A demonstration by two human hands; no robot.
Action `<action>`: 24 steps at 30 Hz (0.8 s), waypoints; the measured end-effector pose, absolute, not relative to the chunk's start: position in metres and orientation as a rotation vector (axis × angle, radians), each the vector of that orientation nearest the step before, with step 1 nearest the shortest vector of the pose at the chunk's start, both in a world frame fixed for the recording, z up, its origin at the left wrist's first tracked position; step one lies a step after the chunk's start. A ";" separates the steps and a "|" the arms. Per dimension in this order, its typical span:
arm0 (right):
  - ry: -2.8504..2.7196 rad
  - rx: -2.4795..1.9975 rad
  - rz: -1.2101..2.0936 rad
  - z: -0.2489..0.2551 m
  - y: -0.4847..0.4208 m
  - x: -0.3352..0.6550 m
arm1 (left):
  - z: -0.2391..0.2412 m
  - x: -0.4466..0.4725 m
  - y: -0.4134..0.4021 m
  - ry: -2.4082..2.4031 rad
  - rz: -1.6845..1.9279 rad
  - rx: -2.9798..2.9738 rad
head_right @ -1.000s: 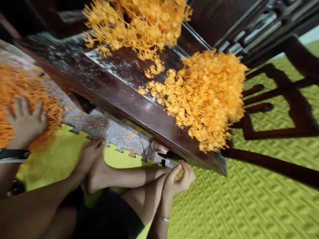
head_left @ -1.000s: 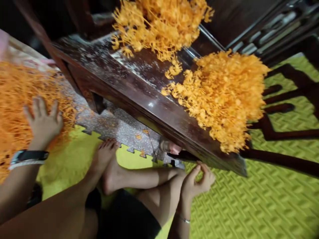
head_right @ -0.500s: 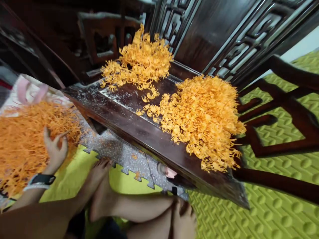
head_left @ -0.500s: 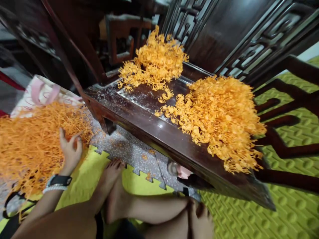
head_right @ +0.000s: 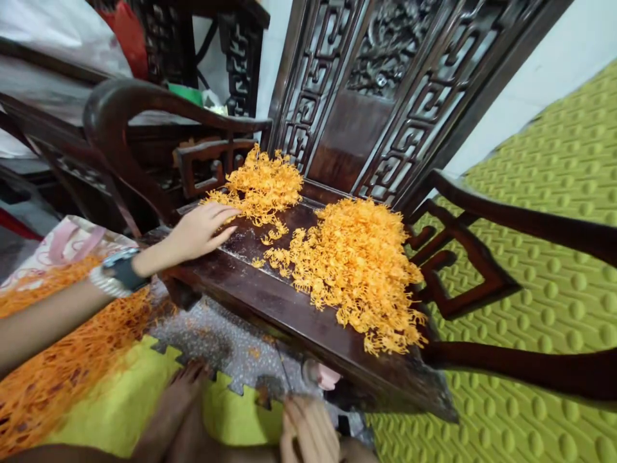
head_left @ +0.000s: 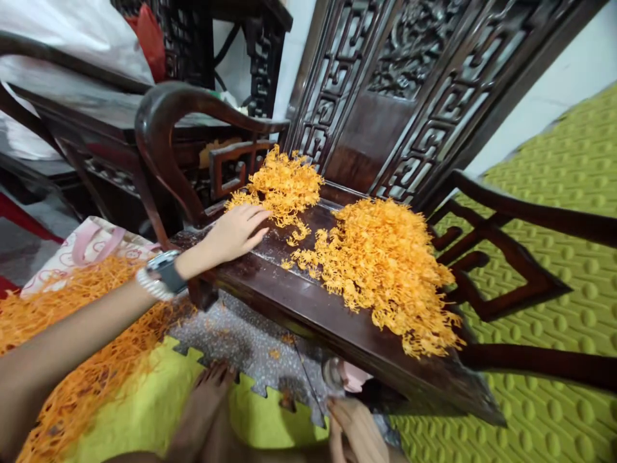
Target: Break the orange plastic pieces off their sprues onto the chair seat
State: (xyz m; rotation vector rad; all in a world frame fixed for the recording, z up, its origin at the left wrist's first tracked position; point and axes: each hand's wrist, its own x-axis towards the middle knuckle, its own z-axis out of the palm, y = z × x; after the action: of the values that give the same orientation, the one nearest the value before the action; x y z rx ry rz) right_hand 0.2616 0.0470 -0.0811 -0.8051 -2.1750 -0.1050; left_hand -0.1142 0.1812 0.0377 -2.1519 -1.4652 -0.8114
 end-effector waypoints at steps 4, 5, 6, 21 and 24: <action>-2.366 -0.684 -0.008 0.017 0.117 0.162 | 0.030 -0.101 0.253 -1.733 -0.563 -2.067; -2.429 -0.730 -0.053 0.032 0.141 0.141 | 0.023 -0.099 0.263 -1.817 -0.543 -2.040; -2.472 -0.827 -0.130 0.042 0.164 0.122 | 0.016 -0.097 0.270 -1.894 -0.544 -2.014; -2.848 -1.664 -0.358 0.050 0.285 0.105 | -0.004 -0.097 0.291 -2.041 -0.792 -1.819; -2.959 -1.686 -0.299 0.067 0.279 0.126 | -0.003 -0.104 0.298 -2.109 -0.859 -1.794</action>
State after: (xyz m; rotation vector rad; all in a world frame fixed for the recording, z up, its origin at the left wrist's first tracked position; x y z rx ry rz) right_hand 0.1256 0.2793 0.0669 -1.6855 -2.9589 -0.2987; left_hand -0.1042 0.2980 -0.0028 -1.7940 -2.1085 -0.8586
